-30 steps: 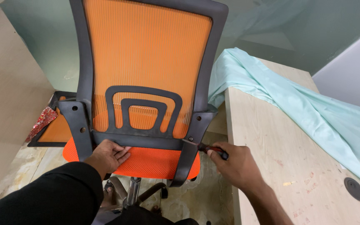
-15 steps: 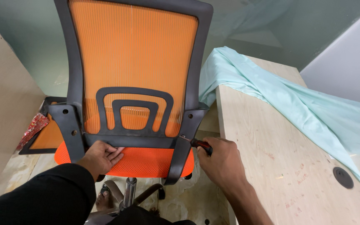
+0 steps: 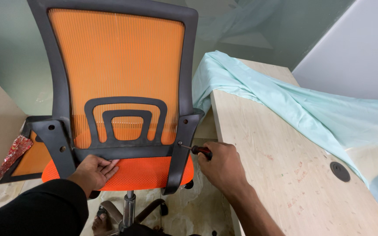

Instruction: The person uses a screwdriver to tighten screws on the back of an orange mesh office chair, securing the frame to the seat. The person holds the chair steady with one hand while turning the screwdriver with the other.

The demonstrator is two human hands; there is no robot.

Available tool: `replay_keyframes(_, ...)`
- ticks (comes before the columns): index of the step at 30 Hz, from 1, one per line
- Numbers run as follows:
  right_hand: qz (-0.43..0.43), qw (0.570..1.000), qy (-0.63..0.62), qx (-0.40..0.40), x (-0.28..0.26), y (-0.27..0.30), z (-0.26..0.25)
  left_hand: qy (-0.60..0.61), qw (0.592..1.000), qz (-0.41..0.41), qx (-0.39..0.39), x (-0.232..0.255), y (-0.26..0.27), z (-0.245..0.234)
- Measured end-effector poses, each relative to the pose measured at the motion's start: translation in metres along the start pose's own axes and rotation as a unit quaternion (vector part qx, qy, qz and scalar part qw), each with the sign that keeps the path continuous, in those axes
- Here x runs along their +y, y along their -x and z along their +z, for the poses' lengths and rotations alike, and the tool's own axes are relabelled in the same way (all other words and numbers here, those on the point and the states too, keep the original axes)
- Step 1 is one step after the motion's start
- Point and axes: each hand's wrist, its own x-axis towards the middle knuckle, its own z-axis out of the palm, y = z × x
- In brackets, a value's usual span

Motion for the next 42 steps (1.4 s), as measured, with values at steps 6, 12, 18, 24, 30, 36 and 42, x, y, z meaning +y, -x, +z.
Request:
replay_keyframes(6,-0.005,1.0,-0.014,0.027,0.005,0.001,0.004,-0.007,1.0,-0.003,0.013,0.0,-0.001,0.0)
replay_keyframes(12,-0.039,0.998,-0.002,0.045,0.004,-0.001,0.005,-0.02,1.0,0.003,-0.015,0.0,-0.006,-0.002)
replay_keyframes(18,-0.093,0.994,0.03,0.052,0.001,-0.01,0.014,-0.002,1.0,-0.003,-0.013,0.0,-0.001,-0.001)
replay_keyframes(24,-0.074,0.996,-0.005,0.051,0.003,-0.007,0.014,0.006,1.0,-0.003,-0.003,0.0,0.005,0.003)
replay_keyframes(30,-0.047,0.998,-0.001,0.048,0.0,-0.008,0.009,0.011,1.0,-0.003,-0.026,-0.001,-0.004,0.0)
replay_keyframes(36,-0.048,0.997,-0.007,0.059,0.001,-0.014,0.014,0.014,0.999,-0.004,-0.041,-0.001,-0.009,-0.001)
replay_keyframes(42,-0.012,0.999,-0.002,0.034,0.006,-0.028,0.022,-0.002,0.999,0.005,-0.044,-0.001,-0.001,0.003)
